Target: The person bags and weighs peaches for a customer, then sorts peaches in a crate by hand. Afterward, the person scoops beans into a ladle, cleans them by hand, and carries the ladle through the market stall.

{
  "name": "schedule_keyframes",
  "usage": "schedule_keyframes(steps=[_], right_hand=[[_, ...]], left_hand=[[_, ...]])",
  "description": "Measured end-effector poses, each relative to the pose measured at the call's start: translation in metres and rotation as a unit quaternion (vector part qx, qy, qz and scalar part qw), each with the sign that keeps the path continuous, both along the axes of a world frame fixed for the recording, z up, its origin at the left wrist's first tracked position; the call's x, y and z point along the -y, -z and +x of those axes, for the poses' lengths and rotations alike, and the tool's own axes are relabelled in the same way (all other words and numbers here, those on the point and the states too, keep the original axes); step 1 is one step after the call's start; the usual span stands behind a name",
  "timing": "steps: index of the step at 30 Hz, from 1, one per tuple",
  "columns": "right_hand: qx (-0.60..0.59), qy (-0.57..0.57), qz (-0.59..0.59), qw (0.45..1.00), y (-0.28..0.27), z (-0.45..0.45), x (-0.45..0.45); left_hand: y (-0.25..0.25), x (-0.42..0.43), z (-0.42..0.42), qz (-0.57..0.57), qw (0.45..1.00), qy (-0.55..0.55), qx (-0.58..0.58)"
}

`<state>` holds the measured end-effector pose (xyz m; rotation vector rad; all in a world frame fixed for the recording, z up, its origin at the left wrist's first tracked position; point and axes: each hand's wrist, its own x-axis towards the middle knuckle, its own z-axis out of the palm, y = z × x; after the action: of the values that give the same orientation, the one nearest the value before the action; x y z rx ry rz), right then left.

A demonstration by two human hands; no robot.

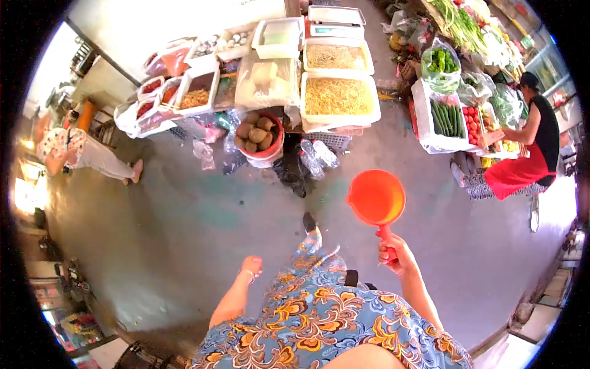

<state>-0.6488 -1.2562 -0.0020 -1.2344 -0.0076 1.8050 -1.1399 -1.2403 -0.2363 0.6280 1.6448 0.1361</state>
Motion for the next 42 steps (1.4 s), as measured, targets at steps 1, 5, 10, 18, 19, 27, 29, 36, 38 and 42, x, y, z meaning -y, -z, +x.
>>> schedule_keyframes(steps=[1,5,10,18,19,27,29,36,38,42], right_hand=[[-0.002,-0.001,-0.005,1.0,0.005,0.004,-0.02],[-0.039,-0.005,-0.011,0.999,0.001,0.01,-0.099],[-0.008,-0.071,-0.01,0.997,0.004,0.025,-0.188],[0.087,-0.189,0.019,0.978,0.023,0.077,-0.337],[0.113,-0.2,0.008,0.973,0.027,0.084,-0.353],[0.288,-0.342,0.056,0.893,0.009,0.129,-0.45],[0.341,-0.35,0.101,0.867,0.023,0.138,-0.461],[0.269,-0.293,0.038,0.917,0.028,0.162,-0.5],[0.17,-0.232,0.02,0.957,0.04,0.174,-0.509],[0.114,-0.246,-0.002,0.963,0.041,0.186,-0.52]], left_hand=[[-0.03,-0.041,0.032,0.048,0.996,0.071,-0.039],[0.0,-0.196,0.091,0.21,0.972,0.095,0.053],[-0.081,-0.346,0.189,0.207,0.968,-0.051,0.129],[-0.096,-0.436,0.296,0.159,0.933,-0.191,0.26],[-0.088,-0.447,0.304,0.156,0.937,-0.191,0.249],[0.001,-0.529,0.382,0.028,0.873,-0.328,0.359],[-0.014,-0.542,0.404,0.012,0.834,-0.396,0.383],[-0.058,-0.583,0.463,0.011,0.792,-0.477,0.381],[-0.044,-0.582,0.458,0.052,0.839,-0.421,0.342],[0.008,-0.554,0.379,0.123,0.837,-0.382,0.373]])
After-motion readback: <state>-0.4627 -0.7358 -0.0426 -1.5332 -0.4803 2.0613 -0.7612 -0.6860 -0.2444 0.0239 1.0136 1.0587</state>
